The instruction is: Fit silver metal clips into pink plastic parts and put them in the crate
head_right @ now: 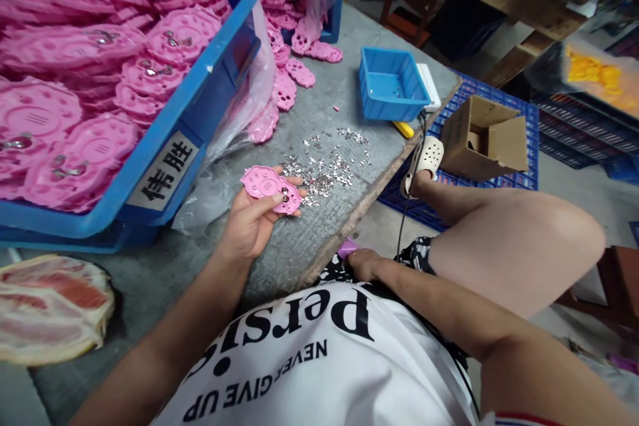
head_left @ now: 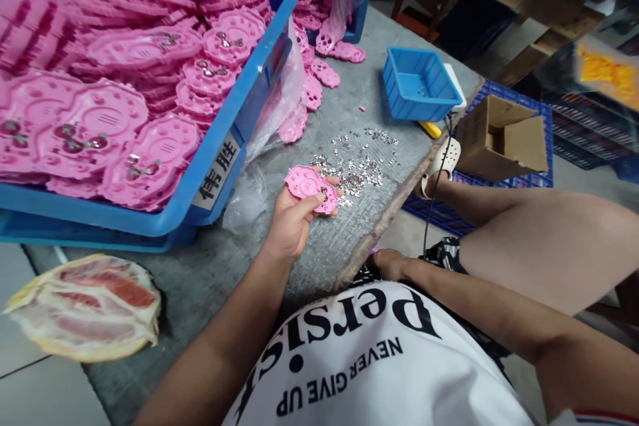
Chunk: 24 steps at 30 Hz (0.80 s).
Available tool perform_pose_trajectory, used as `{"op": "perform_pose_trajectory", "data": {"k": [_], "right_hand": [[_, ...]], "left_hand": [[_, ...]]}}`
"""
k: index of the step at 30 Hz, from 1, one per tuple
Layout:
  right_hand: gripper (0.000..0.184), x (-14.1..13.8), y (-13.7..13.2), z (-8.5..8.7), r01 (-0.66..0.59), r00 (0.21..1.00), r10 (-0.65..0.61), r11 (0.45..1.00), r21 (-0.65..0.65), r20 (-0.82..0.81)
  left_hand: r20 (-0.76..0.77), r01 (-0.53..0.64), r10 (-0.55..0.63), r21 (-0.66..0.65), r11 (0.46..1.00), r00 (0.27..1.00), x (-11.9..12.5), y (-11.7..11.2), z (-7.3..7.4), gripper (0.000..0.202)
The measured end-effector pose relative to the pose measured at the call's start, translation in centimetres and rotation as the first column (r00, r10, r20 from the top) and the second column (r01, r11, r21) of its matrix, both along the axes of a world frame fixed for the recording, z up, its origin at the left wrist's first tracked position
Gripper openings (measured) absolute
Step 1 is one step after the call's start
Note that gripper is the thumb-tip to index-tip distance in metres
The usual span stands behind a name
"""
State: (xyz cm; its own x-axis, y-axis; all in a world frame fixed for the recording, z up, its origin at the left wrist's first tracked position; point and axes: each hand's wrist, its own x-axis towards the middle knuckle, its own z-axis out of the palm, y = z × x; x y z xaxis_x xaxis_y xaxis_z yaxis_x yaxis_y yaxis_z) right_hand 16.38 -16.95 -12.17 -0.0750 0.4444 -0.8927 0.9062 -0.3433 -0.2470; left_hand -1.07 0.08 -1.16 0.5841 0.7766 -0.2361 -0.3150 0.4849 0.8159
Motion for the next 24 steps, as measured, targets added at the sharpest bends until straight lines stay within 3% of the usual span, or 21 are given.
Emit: {"op": "perform_pose_trajectory", "data": {"k": [5,15,24], "right_hand": [[0.025,0.5,0.2,-0.1,-0.012,0.998,0.013,1.000,-0.014,0.068],[0.032,1.3,-0.1,-0.6,0.064,0.976,-0.076,0.996,0.063,0.205],[0.034,1.8,0.7,-1.1,0.103,0.970,-0.115,0.992,0.069,0.213]], "left_hand": [[-0.005,0.002,-0.002,0.005,1.000,1.000,0.0,0.0,0.0,0.068],[-0.022,-0.013,0.012,-0.022,1.000,1.000,-0.1,0.0,0.3,0.069],[-0.019,-0.016,0.015,-0.023,1.000,1.000,-0.1,0.1,0.1,0.071]]}}
